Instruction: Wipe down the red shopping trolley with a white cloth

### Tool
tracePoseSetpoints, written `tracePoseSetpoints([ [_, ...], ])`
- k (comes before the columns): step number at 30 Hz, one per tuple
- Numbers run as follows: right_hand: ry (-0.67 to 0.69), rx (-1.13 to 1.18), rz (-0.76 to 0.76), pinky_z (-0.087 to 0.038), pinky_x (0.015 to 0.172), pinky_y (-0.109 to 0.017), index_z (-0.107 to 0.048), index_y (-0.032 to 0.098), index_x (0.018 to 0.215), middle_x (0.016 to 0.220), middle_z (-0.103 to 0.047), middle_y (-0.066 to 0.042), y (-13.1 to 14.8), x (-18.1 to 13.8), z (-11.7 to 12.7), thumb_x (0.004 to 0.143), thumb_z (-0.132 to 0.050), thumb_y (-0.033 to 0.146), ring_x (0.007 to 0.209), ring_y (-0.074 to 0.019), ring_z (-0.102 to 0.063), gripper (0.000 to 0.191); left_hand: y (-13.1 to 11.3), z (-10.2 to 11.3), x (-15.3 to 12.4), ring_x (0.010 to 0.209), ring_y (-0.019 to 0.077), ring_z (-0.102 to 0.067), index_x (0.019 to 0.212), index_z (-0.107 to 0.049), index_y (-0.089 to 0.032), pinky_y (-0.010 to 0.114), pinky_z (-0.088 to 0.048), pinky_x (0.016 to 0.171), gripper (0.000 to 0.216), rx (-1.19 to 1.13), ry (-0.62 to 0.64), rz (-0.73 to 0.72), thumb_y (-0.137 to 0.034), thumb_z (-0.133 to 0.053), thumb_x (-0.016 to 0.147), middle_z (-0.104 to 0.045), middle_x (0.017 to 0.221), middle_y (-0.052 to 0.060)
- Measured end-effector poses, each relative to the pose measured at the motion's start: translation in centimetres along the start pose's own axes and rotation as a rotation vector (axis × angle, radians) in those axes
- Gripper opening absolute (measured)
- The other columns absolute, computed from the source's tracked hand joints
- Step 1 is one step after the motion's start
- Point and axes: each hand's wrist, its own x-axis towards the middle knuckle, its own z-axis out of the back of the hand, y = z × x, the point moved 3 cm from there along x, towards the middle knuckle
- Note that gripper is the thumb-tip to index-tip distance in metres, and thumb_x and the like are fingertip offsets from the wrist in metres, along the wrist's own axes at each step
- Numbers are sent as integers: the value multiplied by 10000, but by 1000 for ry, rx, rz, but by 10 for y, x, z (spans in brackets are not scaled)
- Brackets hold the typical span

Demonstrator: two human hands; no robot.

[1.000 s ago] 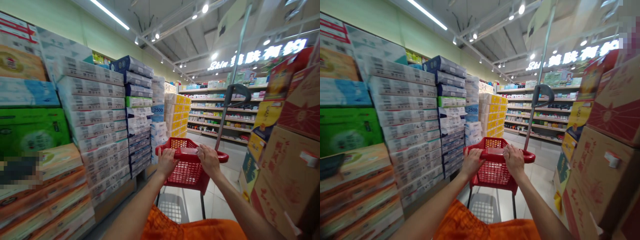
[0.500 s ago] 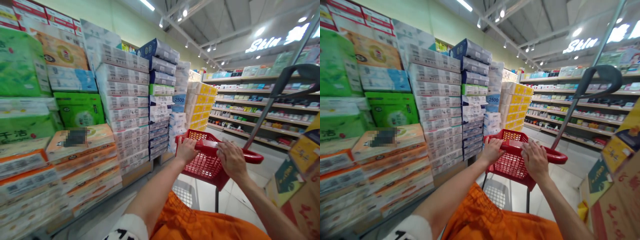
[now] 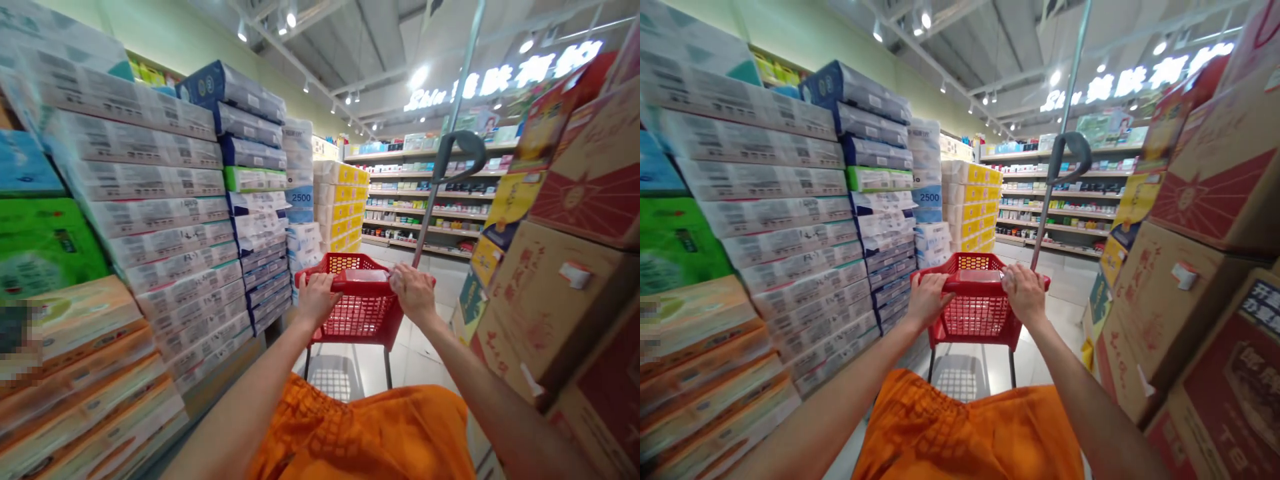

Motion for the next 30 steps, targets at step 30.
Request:
tracePoseSetpoints([
  [30,6,240,47,-315,924,-466,-579,183,1004,1107,-586,-80,-20,14,-15,872,-287,278,1061,-215,-499,334,-33,19,-5,1005,201,-515,1081,-518,-161,412,-240,1012,380,-85,106,-75,-377,-490,771,-605,1063,79],
])
